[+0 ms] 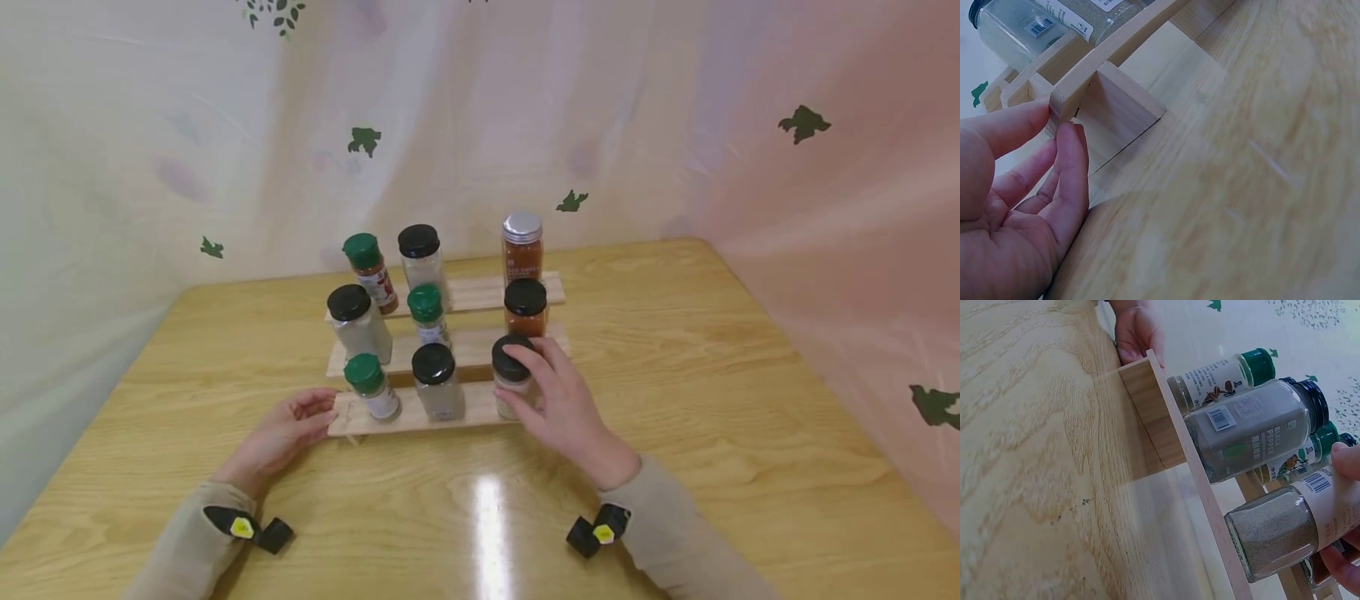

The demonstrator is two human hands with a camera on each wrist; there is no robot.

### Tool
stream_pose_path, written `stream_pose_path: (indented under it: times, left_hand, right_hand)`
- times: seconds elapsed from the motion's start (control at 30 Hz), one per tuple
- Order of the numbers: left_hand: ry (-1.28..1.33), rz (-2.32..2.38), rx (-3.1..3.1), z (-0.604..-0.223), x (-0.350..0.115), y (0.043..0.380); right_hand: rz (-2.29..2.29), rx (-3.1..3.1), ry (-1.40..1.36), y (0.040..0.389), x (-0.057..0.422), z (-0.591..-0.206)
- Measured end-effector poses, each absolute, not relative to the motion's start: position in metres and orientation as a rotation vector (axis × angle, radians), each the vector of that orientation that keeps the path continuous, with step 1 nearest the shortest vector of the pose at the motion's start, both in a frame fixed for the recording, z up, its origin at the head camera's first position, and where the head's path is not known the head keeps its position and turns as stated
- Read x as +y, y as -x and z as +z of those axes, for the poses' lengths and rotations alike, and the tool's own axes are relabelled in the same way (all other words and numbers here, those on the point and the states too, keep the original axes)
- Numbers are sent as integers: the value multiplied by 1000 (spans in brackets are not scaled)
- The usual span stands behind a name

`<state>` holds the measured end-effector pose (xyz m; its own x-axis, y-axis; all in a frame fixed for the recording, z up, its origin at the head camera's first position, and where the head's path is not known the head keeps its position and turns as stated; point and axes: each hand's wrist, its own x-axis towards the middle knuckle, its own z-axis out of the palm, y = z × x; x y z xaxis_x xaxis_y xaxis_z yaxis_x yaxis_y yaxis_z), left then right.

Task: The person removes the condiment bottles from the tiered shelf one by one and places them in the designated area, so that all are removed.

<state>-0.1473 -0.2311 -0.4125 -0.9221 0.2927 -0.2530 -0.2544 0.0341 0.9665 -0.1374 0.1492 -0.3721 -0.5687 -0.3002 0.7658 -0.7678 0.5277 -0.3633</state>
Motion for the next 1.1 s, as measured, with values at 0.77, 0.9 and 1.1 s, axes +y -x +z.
stream_pose_path:
  times: [0.77,0.9,1.1]
  left_hand:
    - [4,1904,1978,-412,-228,144]
    - [8,1896,1988,-411,-228,143]
    - [16,1890,1990,-408,-227,143]
  right_hand:
    - [1070,-1822,-920,138,165,-353]
    - [1083,-1745,-841,140,175,-347]
    - [1128,-1638,-747,144,187,-332]
